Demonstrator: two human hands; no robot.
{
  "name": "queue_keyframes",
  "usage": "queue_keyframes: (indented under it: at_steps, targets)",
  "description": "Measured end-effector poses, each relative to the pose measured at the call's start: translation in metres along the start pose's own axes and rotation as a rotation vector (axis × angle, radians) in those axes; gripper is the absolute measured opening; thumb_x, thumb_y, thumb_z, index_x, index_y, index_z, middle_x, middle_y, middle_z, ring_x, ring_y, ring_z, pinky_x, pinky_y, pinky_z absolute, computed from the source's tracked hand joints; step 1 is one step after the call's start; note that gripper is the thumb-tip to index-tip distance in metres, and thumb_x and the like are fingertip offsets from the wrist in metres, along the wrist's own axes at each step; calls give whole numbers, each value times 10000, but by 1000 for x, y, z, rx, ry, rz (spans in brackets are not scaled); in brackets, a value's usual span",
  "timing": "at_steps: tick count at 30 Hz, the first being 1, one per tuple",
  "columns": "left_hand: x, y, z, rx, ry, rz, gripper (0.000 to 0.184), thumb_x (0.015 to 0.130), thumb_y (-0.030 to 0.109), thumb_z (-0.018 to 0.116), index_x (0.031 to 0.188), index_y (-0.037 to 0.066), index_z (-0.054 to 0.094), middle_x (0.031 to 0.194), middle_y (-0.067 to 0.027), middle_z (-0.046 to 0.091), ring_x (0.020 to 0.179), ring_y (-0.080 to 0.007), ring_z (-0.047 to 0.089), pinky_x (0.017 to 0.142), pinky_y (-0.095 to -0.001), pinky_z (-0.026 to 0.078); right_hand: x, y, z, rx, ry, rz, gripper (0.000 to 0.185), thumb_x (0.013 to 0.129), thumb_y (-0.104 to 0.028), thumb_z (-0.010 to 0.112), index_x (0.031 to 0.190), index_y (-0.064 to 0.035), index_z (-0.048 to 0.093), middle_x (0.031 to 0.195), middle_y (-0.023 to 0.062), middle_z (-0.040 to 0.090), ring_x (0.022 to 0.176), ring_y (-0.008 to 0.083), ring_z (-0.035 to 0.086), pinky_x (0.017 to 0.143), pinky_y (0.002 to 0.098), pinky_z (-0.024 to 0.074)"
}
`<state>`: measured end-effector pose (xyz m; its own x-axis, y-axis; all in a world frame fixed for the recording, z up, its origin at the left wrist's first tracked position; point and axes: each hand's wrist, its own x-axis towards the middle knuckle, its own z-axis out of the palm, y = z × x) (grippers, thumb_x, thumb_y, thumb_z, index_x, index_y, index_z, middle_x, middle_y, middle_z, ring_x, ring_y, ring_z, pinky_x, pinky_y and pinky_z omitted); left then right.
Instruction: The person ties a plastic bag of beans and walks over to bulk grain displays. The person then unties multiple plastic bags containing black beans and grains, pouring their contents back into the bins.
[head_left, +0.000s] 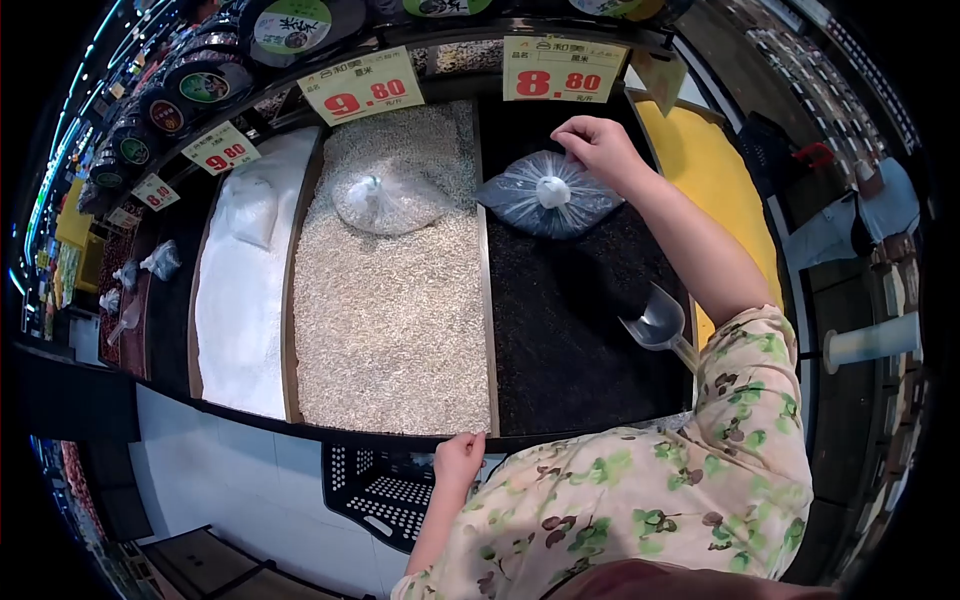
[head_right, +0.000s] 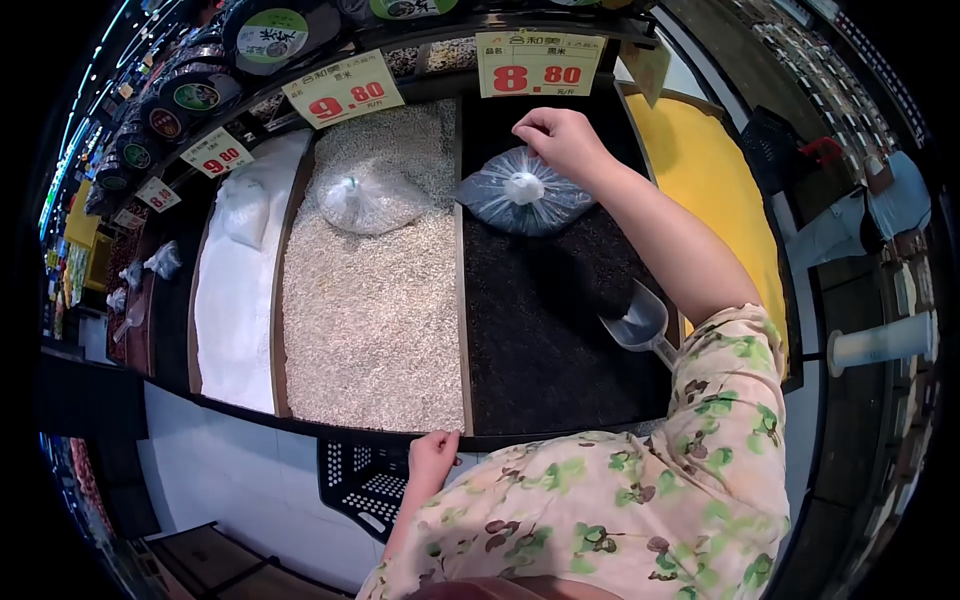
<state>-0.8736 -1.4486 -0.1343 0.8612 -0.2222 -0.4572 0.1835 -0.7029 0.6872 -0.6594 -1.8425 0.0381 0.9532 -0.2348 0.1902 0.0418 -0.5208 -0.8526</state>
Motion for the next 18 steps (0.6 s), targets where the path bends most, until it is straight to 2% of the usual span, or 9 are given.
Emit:
queue_keyframes:
  at_steps: [2, 5, 6, 8, 10, 12, 14, 16, 18]
  targets:
    - [-1, 0, 0, -5, -1, 10, 335, 840, 298, 587, 634, 35, 615, 477, -65, 574, 481, -183, 624, 493, -288, 480, -11, 3, -23, 89, 63, -31, 162, 867, -152, 567, 921, -19, 643, 623, 14, 571, 526, 54, 500, 486, 201, 409]
    - [-1, 2, -1, 3, -3, 20, 332, 839, 296, 589, 639, 32, 617, 480, -67, 576, 485, -180, 628, 495, -283, 483, -47, -23, -39, 118, 134, -159, 137, 865, -134, 574, 908, -21, 638, 653, 9, 575, 571, 46, 509, 502, 206, 417]
    - [1, -5, 2, 1, -7, 20, 333, 840, 299, 588, 640, 34, 618, 481, -68, 577, 484, -180, 627, 496, -283, 483, -58, -27, -38, 31, 126, -302, 100, 840, -117, 605, 884, -32, 639, 670, 24, 582, 566, 87, 534, 502, 222, 426]
    - [1, -7, 3, 8, -15, 14, 336, 840, 305, 584, 642, 36, 620, 483, -69, 578, 483, -179, 626, 498, -283, 484, -81, -52, -29, -278, 127, -729, 69, 811, -108, 628, 814, -41, 613, 663, 38, 568, 576, 149, 564, 500, 249, 437]
    - [2, -5, 1, 24, -21, 2, 342, 841, 314, 580, 642, 39, 620, 485, -68, 580, 485, -178, 625, 501, -286, 485, -104, -78, -14, -482, -7, -1028, 126, 762, -147, 652, 770, -50, 572, 641, 36, 530, 575, 176, 561, 493, 266, 439]
    - [1, -4, 1, 29, -21, -8, 346, 842, 323, 577, 643, 42, 621, 487, -65, 581, 488, -177, 625, 507, -289, 487, -122, -87, 13, -512, -120, -1315, 181, 735, -201, 643, 737, -63, 526, 616, 7, 476, 550, 146, 526, 471, 265, 421]
    - [0, -6, 1, 23, -14, -14, 350, 842, 330, 575, 644, 45, 622, 488, -63, 583, 491, -177, 626, 511, -292, 488, -139, -93, 39, -385, -296, -1509, 194, 718, -234, 616, 724, -72, 511, 616, -7, 448, 530, 131, 487, 450, 254, 396]
    - [1, -7, 3, 5, 0, -11, 352, 841, 334, 574, 645, 46, 623, 489, -62, 584, 494, -177, 627, 515, -294, 490, -151, -101, 60, -241, -363, -1621, 171, 729, -211, 583, 703, -69, 491, 621, -16, 438, 529, 126, 472, 442, 247, 380]
    - [-1, -1, 0, 36, 6, -25, 339, 841, 339, 573, 665, 55, 629, 503, -68, 592, 496, -180, 630, 518, -296, 492, -150, -108, 72, -125, -388, -1726, 146, 737, -159, 553, 795, -25, 553, 642, -10, 460, 549, 117, 486, 464, 230, 375]
